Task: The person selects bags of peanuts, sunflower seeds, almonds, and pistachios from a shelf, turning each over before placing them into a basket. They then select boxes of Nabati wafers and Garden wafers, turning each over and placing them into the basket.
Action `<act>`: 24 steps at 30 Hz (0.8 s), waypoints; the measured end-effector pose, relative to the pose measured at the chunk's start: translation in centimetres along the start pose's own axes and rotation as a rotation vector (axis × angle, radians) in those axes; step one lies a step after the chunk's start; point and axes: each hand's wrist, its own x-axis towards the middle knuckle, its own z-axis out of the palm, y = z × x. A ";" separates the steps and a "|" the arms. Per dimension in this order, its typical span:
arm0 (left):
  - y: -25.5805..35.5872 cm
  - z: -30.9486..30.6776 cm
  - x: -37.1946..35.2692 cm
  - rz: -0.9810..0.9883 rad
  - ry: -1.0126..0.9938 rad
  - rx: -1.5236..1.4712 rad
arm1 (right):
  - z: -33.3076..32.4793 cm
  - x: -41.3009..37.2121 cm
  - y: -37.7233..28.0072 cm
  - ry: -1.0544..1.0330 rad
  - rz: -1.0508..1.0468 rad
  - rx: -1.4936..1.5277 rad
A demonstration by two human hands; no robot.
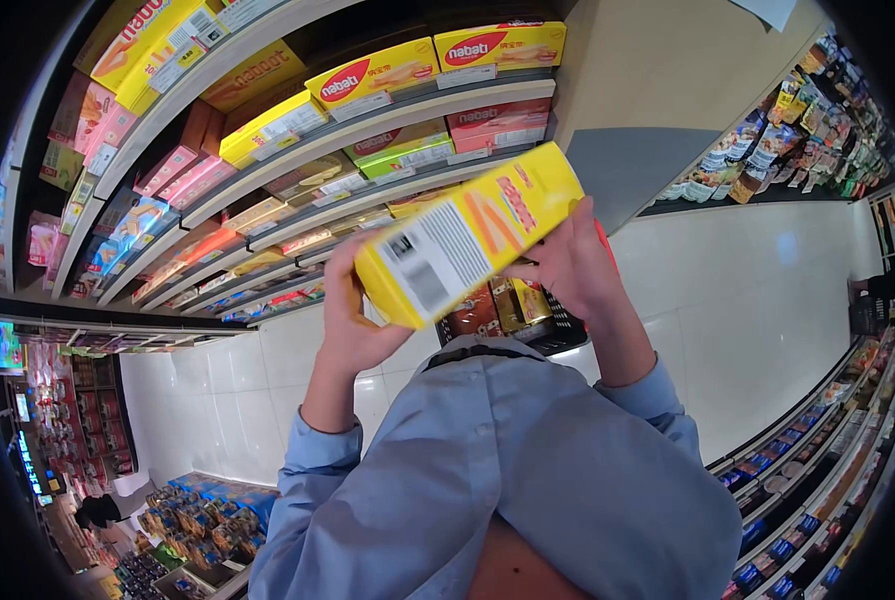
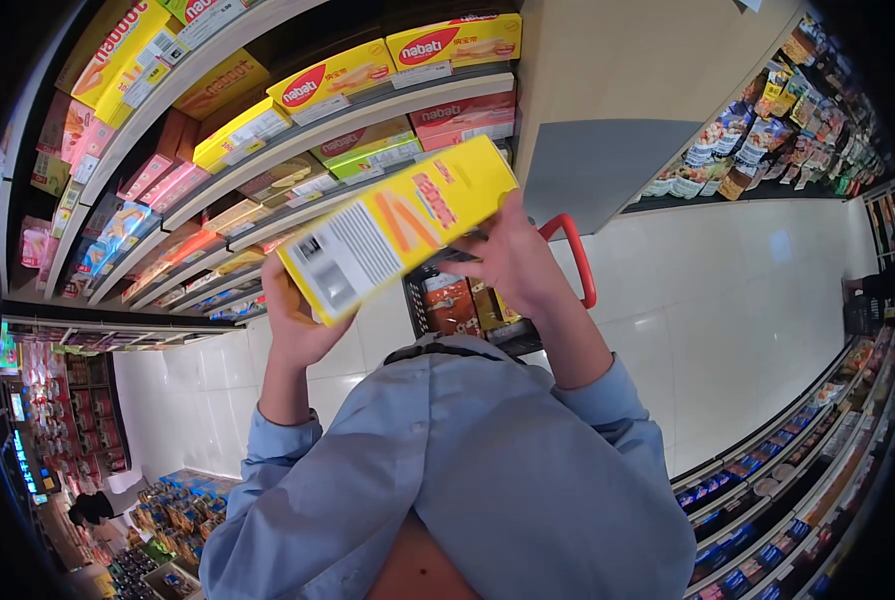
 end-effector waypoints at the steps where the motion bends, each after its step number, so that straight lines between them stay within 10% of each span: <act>1: 0.1 -0.8 0.5 0.140 -0.096 0.194 | 0.4 -0.1 -0.4 -0.036 -0.024 0.013; 18: -2.3 -0.9 -0.9 0.475 0.052 0.673 | -1.7 0.4 0.3 -0.051 -0.245 0.161; 24: -2.3 -1.0 -0.3 0.061 -0.031 0.214 | -0.6 0.1 0.0 0.155 -0.206 -0.077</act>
